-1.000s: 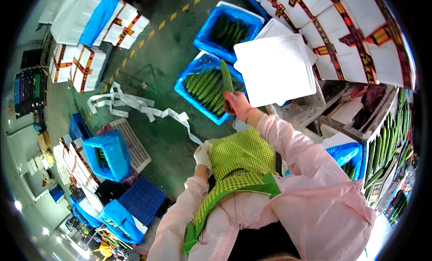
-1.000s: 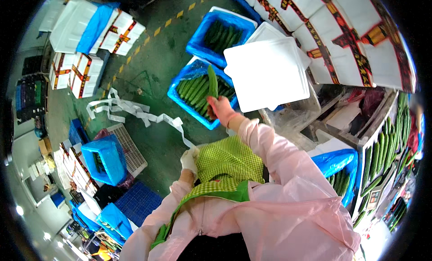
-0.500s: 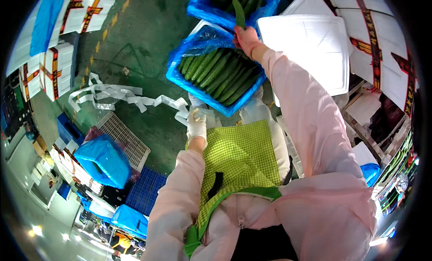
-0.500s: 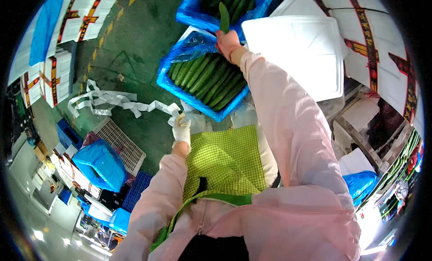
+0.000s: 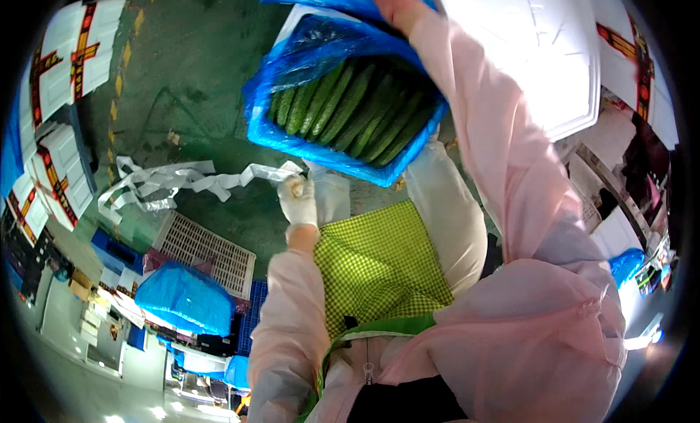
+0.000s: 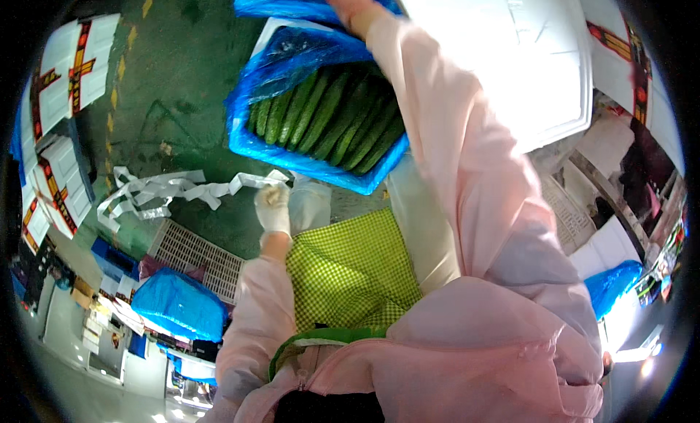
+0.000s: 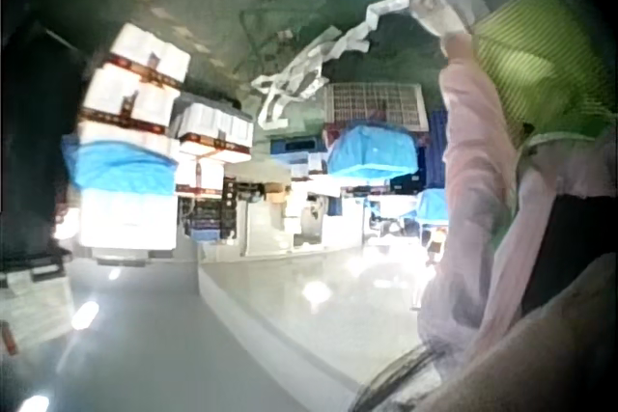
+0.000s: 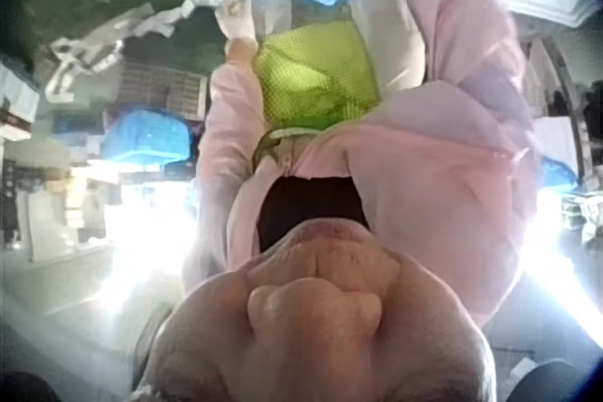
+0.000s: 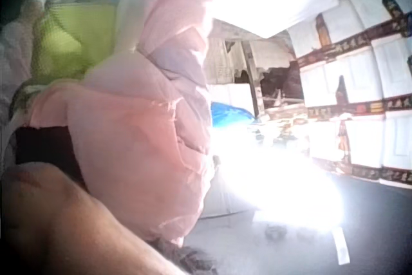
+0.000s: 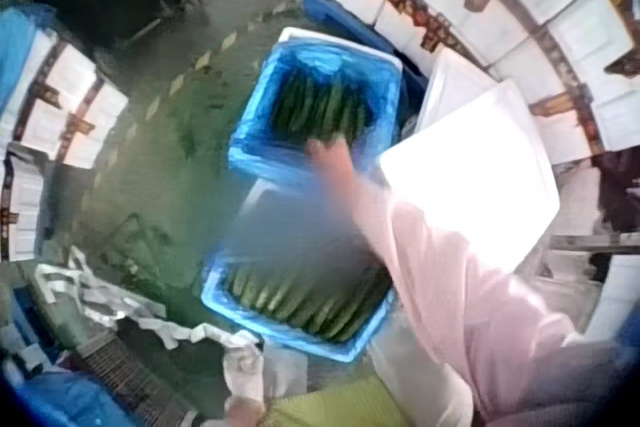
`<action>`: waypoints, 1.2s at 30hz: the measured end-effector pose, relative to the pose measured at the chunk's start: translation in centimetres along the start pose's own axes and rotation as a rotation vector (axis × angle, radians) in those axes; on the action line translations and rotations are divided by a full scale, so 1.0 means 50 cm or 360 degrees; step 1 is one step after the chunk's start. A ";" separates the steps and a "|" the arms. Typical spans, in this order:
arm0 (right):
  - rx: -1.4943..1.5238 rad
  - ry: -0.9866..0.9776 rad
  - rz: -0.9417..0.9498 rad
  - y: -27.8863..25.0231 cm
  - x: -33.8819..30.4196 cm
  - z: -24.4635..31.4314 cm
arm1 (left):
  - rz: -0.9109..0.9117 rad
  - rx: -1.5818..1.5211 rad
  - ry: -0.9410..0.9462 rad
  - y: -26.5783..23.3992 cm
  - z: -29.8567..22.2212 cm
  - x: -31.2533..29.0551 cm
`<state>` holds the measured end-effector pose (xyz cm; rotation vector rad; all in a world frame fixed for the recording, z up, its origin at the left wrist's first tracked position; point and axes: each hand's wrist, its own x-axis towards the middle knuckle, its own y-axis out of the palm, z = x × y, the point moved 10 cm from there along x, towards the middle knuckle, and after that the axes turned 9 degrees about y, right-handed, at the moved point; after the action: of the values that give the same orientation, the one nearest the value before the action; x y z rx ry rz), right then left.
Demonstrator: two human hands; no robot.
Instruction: The person weighs cucumbers on a scale and places them into a blue plastic-lined crate.
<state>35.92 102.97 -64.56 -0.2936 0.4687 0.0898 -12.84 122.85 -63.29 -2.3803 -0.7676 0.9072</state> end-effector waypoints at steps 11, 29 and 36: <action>0.0121 0.1137 0.0302 -0.090 -0.707 -0.161 | 0.0397 -0.0119 -0.0233 0.111 -0.172 -0.032; -0.0015 -0.0017 0.0192 -0.589 -0.890 0.372 | 0.0931 -0.0169 0.0686 0.151 -0.532 -0.315; -0.0001 -0.0067 -0.0182 -0.762 -1.091 0.365 | 0.1039 -0.0032 0.0633 0.167 -0.714 -0.398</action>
<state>1.11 71.07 -14.25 -0.3181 0.4094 -0.0152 2.82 95.74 -35.68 -2.7467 0.1707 0.6045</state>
